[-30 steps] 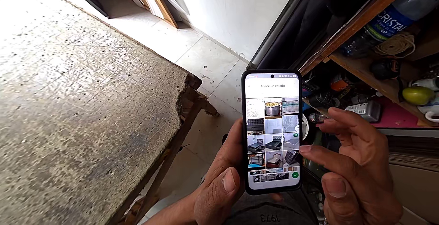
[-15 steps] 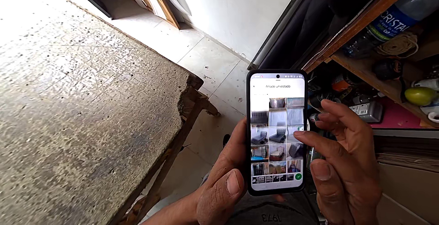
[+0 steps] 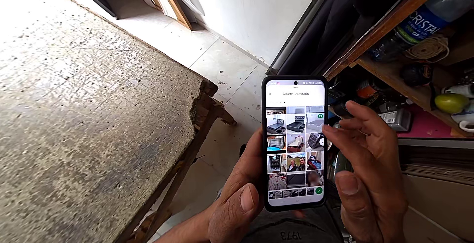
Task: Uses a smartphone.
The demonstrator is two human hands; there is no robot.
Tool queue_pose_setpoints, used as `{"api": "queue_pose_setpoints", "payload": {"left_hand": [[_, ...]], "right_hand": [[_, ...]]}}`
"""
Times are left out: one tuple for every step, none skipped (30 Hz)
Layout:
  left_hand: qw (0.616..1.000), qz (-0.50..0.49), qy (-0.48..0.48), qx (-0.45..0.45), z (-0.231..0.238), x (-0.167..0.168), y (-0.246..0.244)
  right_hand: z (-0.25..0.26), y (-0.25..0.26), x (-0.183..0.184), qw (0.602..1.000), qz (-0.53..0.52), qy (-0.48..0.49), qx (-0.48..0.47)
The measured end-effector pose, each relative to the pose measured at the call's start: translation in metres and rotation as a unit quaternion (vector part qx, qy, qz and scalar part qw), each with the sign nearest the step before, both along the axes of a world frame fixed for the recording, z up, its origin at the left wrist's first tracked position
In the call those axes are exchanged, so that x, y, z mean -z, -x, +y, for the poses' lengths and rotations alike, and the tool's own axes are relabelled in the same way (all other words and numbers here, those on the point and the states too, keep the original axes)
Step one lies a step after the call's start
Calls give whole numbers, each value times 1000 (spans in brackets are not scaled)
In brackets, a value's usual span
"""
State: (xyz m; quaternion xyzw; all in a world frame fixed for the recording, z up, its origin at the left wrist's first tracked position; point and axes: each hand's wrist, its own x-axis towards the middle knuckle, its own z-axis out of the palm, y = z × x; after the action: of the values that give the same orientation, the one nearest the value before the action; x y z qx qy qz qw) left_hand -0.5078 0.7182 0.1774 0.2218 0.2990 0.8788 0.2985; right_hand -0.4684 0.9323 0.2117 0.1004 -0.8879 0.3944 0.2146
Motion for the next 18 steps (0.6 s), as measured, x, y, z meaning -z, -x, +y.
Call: {"api": "queue_pose_setpoints", "payload": {"left_hand": [[1000, 0, 2, -2, 0, 0, 0], [1000, 1, 4, -4, -1, 0, 0], [1000, 1, 4, -5, -1, 0, 0], [1000, 1, 5, -6, -1, 0, 1], [1000, 1, 6, -5, -1, 0, 1], [1000, 0, 5, -4, -1, 0, 1], [1000, 1, 4, -2, -1, 0, 1], [1000, 0, 3, -1, 0, 0, 1], [1000, -1, 0, 0, 0, 0, 1], [1000, -4, -1, 1, 0, 0, 1], [1000, -5, 0, 1, 0, 0, 1], [1000, -3, 1, 0, 0, 0, 1], [1000, -3, 1, 0, 0, 0, 1], [1000, -2, 1, 0, 0, 0, 1], [1000, -2, 1, -1, 0, 0, 1], [1000, -2, 0, -2, 0, 0, 1], [1000, -2, -2, -3, 0, 1, 2], [1000, -2, -4, -2, 0, 1, 2]], "right_hand": [[1, -2, -1, 1000, 0, 13, -9], [1, -4, -1, 999, 0, 29, -19], [2, -6, 0, 999, 2, 42, -27], [2, -7, 0, 998, 2, 46, -32], [2, -8, 1, 998, 1, 45, -34], [1, -8, 2, 998, -1, 43, -34], [1, -8, 2, 999, -3, 40, -29], [1, -7, 3, 999, -6, 37, -25], [0, -6, 2, 999, -9, 33, -20], [0, -5, 2, 999, -12, 27, -14], [0, -3, 2, 1000, -13, 21, -9], [0, -2, 2, 1000, -13, 15, -4], [0, -1, 2, 1000, -12, 9, -1], [0, -1, 2, 1000, -13, 6, 2], [0, -1, 2, 1000, -14, 5, 4], [0, -1, 2, 1000, -13, 6, 3], [0, -1, 2, 1000, -11, 10, 1], [0, -2, 1, 1000, -8, 19, -3]]}}
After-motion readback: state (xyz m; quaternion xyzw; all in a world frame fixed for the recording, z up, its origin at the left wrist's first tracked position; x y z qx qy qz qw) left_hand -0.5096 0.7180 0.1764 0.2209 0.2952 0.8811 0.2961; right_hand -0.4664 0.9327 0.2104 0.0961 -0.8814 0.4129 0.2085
